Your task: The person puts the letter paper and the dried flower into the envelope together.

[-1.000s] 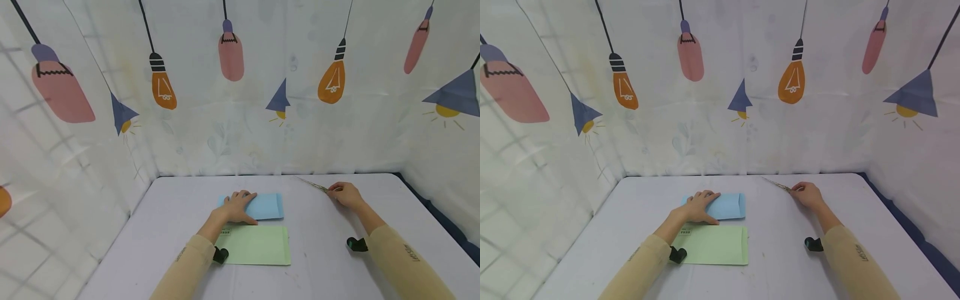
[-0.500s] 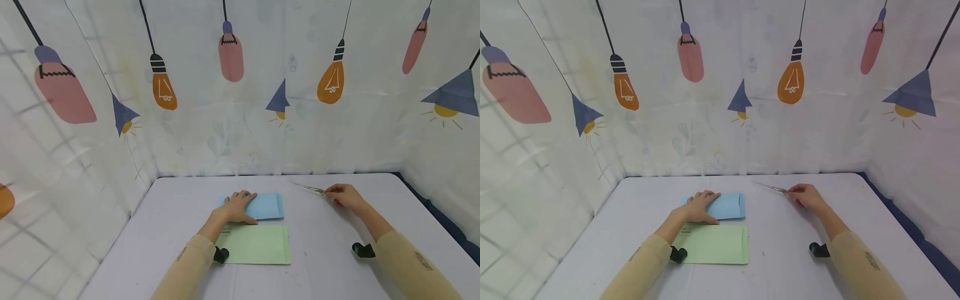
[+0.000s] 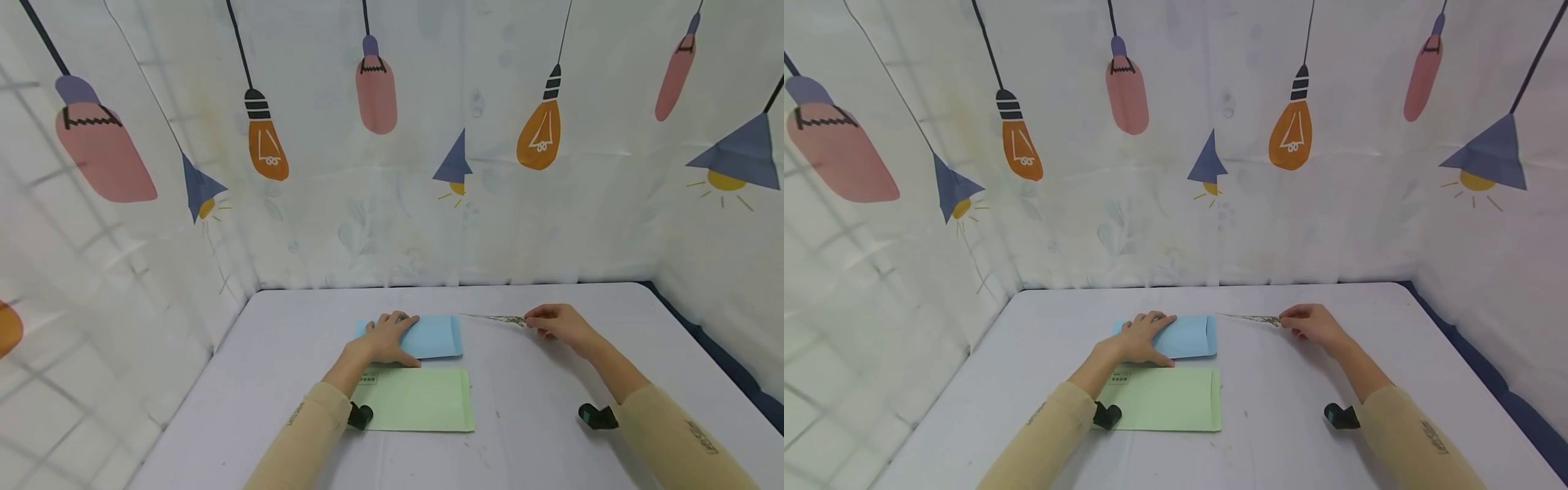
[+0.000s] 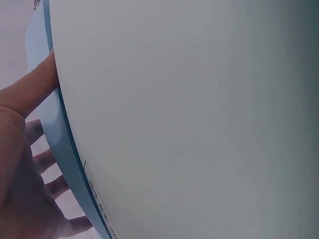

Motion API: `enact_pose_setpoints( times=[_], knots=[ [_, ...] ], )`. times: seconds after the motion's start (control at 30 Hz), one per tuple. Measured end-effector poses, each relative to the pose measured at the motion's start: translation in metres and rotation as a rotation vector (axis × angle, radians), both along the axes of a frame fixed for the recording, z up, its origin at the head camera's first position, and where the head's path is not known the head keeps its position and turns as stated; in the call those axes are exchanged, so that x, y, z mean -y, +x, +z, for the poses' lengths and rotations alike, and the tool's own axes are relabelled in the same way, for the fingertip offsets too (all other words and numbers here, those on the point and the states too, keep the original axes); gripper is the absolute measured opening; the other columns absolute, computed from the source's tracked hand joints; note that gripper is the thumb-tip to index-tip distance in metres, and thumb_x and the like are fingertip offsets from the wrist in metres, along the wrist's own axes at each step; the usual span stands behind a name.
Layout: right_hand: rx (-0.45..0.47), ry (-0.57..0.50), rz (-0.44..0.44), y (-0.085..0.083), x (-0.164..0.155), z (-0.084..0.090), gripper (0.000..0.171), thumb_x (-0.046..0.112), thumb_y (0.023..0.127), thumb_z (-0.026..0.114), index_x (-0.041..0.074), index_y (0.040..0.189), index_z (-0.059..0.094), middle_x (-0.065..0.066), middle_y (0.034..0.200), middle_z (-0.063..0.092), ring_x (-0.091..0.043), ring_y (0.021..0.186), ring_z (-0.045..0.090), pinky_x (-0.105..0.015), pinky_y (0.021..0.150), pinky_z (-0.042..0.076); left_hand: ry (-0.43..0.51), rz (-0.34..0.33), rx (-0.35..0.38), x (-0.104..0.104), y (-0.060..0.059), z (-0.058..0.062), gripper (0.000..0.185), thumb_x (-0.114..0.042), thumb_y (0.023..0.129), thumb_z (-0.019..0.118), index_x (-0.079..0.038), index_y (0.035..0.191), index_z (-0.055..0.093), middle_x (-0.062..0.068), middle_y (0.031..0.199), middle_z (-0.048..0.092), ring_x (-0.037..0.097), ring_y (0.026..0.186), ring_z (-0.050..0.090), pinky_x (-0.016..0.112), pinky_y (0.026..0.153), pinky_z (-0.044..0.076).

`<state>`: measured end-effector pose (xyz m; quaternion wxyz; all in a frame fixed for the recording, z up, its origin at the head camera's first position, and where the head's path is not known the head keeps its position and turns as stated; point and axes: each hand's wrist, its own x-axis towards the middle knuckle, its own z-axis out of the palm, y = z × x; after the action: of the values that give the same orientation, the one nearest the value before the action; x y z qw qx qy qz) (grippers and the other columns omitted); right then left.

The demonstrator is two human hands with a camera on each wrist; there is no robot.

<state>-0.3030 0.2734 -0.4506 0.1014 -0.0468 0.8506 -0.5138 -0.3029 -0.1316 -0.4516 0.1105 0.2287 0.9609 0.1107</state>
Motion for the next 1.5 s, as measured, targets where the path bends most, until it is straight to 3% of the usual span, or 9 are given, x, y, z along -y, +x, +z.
enact_pose_setpoints(
  times=[0.37,0.8,1.5],
  knots=[
    [0.040,-0.057,0.074,0.005,-0.004,0.001,0.038,0.022,0.101,0.069,-0.007,0.124,0.066,-0.012,0.106,0.069,-0.023,0.090,0.059,-0.032,0.076,0.054,0.011,-0.002,0.011,0.000,0.000,-0.001,0.101,-0.060,0.082,0.081,-0.023,0.163,0.032,0.007,0.159,0.032,0.038,0.143,0.032,0.066,0.108,0.028],
    [0.014,-0.087,0.154,0.002,0.013,-0.001,0.035,0.018,0.100,0.069,-0.008,0.123,0.067,-0.011,0.106,0.069,-0.025,0.091,0.059,-0.033,0.076,0.054,0.006,-0.007,-0.002,-0.002,-0.001,0.003,0.102,-0.060,0.082,0.081,-0.023,0.163,0.033,0.007,0.159,0.033,0.038,0.142,0.032,0.066,0.107,0.029],
    [-0.038,-0.059,0.157,0.004,0.063,-0.012,0.027,0.015,0.096,0.074,-0.004,0.114,0.067,-0.013,0.093,0.073,-0.023,0.076,0.062,-0.030,0.067,0.052,0.023,-0.001,0.013,0.000,0.002,0.002,0.102,-0.060,0.081,0.081,-0.023,0.163,0.033,0.007,0.159,0.032,0.039,0.143,0.031,0.067,0.108,0.027]
  ],
)
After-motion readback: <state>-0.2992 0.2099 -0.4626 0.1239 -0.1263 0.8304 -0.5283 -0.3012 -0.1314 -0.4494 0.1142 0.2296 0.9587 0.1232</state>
